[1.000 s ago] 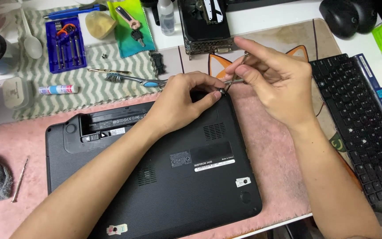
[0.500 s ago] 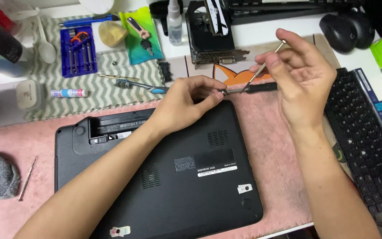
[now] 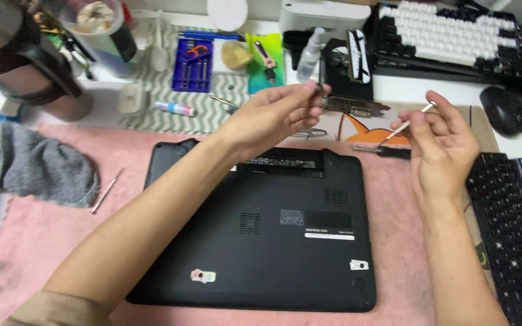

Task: Using a screwdriver to remove screws from the back panel of a laptop and prying the panel off.

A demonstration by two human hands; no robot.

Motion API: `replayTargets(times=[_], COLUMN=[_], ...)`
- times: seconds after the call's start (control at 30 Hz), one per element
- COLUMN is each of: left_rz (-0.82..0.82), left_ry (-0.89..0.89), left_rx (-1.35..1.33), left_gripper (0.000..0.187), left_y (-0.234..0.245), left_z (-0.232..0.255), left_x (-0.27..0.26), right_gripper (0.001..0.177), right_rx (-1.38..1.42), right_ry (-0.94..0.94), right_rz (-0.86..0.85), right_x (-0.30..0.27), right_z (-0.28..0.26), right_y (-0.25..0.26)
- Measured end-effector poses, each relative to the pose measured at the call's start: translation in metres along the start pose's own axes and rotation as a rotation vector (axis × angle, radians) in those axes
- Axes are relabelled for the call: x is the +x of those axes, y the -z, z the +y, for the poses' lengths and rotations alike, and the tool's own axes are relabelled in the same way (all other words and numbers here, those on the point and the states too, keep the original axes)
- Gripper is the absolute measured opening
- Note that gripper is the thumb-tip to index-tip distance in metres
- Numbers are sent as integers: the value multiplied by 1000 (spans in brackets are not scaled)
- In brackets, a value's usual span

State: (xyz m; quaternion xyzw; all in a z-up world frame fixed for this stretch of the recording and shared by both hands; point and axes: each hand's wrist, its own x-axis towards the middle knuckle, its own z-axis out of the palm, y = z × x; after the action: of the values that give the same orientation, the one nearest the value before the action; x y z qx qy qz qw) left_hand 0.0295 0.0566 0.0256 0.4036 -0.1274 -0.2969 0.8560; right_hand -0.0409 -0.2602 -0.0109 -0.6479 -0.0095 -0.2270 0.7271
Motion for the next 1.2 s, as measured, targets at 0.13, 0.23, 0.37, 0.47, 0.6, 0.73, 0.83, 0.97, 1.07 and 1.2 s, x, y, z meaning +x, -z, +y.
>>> replayTargets(times=[0.13, 0.23, 0.37, 0.47, 0.6, 0.73, 0.83, 0.97, 1.07, 1.2], left_rz=[165, 287, 262, 427, 464, 505, 515, 605, 655, 640], left_ry=[45, 73, -98, -112, -166, -205, -290, -319, -311, -240], left_rx=[38, 26, -47, -137, -93, -99, -82, 141, 241, 312], left_gripper=[64, 79, 22, 10, 6, 18, 15, 28, 32, 34], left_y=[-1, 17, 55, 70, 93, 118, 135, 129, 131, 123], left_z=[45, 66, 67, 65, 62, 57, 53, 68, 72, 81], left_x=[-52, -87, -120, -135, -151, -165, -171, -181, -185, -189], right_gripper=[52, 48, 33, 23, 11, 11, 11, 18, 21, 22], right_rx=[42, -24, -134, -253, -375, -406, -325, -340, -381, -501], right_ry=[-16, -38, -114, -113, -55, -21, -88, 3, 42, 119], right_rz=[29, 31, 8, -81, -286, -445, -587, -633, -688, -733], right_x=[6, 10, 2, -9, -26, -34, -38, -38, -43, -48], right_z=[-7, -19, -58, -83, -103, -92, -84, -58, -52, -48], right_y=[6, 5, -25, -56, -117, -181, -230, -274, -299, -312])
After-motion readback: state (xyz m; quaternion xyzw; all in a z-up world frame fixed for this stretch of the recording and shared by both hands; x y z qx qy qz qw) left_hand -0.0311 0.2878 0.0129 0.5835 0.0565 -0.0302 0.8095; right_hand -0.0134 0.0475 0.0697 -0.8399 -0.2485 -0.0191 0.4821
